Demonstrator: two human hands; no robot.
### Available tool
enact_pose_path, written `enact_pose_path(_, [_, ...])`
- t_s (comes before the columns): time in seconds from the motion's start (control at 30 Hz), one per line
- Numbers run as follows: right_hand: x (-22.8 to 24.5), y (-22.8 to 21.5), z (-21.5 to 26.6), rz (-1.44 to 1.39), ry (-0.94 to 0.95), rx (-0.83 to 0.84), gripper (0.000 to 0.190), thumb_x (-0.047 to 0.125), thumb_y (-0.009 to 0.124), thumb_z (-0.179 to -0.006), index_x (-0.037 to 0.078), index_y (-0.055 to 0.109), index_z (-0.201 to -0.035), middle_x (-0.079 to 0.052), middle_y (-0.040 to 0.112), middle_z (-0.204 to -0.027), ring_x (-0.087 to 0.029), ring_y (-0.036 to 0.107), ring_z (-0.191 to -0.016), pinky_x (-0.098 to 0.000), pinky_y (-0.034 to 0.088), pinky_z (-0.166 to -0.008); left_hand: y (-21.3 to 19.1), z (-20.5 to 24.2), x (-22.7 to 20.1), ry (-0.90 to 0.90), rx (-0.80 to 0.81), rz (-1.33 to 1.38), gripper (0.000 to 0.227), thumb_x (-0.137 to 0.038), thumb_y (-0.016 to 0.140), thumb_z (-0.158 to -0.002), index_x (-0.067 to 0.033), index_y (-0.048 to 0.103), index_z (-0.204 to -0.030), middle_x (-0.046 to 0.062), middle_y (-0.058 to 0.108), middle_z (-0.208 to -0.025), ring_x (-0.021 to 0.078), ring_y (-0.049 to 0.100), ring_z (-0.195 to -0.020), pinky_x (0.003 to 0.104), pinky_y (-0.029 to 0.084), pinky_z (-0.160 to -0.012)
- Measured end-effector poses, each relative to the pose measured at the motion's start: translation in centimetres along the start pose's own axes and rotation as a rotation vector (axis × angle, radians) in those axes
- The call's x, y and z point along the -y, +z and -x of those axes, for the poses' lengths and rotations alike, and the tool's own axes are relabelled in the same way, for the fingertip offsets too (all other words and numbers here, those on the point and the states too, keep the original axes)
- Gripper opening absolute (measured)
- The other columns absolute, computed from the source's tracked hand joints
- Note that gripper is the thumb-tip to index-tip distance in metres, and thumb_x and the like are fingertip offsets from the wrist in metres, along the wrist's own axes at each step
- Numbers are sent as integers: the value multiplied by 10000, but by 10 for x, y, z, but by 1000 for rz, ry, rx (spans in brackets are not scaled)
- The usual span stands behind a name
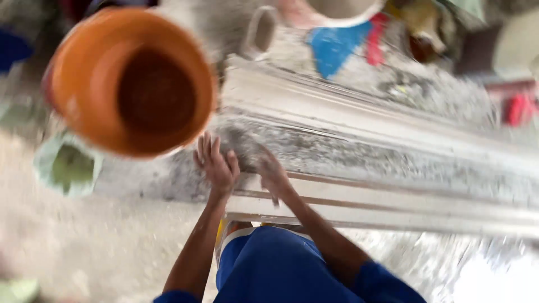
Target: The person uses a small brush to scrub dust and debris from the grooves of long white decorative moldings laid on a workbench. They repeatedly move the brush back and forth along the length of the pieces, occasionally repositioning the moldings to access different sections.
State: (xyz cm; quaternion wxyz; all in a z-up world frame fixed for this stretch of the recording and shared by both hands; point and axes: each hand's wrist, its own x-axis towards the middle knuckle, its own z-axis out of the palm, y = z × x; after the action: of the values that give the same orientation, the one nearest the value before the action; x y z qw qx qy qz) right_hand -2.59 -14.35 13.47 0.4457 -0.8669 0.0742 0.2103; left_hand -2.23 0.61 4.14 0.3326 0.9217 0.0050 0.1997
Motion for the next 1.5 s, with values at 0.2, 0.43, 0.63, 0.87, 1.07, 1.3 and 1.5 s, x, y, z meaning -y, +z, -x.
enact_pose_path(0.2, [-127, 14, 43, -1145, 725, -673, 283, 434, 427, -1073, 161, 423, -1145, -81, 445, -786, -238, 544, -518, -335, 523, -475, -8, 6, -89, 17, 589, 625, 461, -298, 590, -1026, -32, 578, -1403, 241, 671, -1243, 429, 652, -1155, 509, 480, -1014])
enact_pose_path(0.43, [-47, -1, 16, -716, 745, -381, 454, 597, 556, -981, 280, 710, -1267, -146, 729, -1115, -303, 687, -1060, -458, 569, -855, -41, -78, -135, -366, 1476, 287, 527, -341, 407, -1077, -427, 350, -1594, 259, 532, -1488, 372, 603, -1053, 462, 460, -877])
enact_pose_path(0.63, [-52, -22, 78, -570, 600, -300, 742, 718, 508, -956, 234, 475, -1517, -206, 614, -1374, -389, 597, -1283, -533, 462, -1102, -63, -112, -101, -183, 1639, 26, 612, -287, 312, -1068, -160, 119, -1634, 396, 524, -1407, 527, 632, -1195, 634, 527, -908])
enact_pose_path(0.87, [-92, -21, 134, -491, 531, -451, 515, 388, 468, -1079, 63, 507, -1477, -231, 720, -1013, -409, 696, -1014, -540, 532, -931, -50, -129, -93, -143, 1719, -116, 606, -347, 337, -1069, -152, 62, -1573, 345, 642, -1241, 466, 696, -1026, 581, 531, -859])
enact_pose_path(1.07, [-121, -29, 155, -430, 495, -594, 507, 400, 534, -1036, 74, 572, -1422, -208, 724, -1020, -423, 665, -1044, -544, 518, -956, -14, -124, -169, 281, 1664, -347, 642, -479, 508, -1030, -257, 260, -1579, 322, 599, -1366, 526, 675, -1100, 663, 545, -873])
enact_pose_path(1.3, [-178, -43, 263, -518, 633, -906, 473, 264, 569, -1002, 0, 602, -1392, -273, 717, -988, -483, 628, -1067, -558, 474, -1013, -8, -145, -92, 1281, 1062, -752, 490, -430, 506, -1034, -303, 468, -1505, 79, 680, -952, 243, 760, -769, 390, 660, -583])
enact_pose_path(1.5, [-228, 27, 337, -157, 845, -1228, 348, 268, 625, -1048, 52, 724, -1302, -149, 747, -918, -356, 702, -959, -453, 533, -906, 98, -60, -287, 1373, 1108, -556, 482, -394, 515, -1066, -173, 537, -1493, 122, 701, -795, 290, 752, -689, 443, 652, -551])
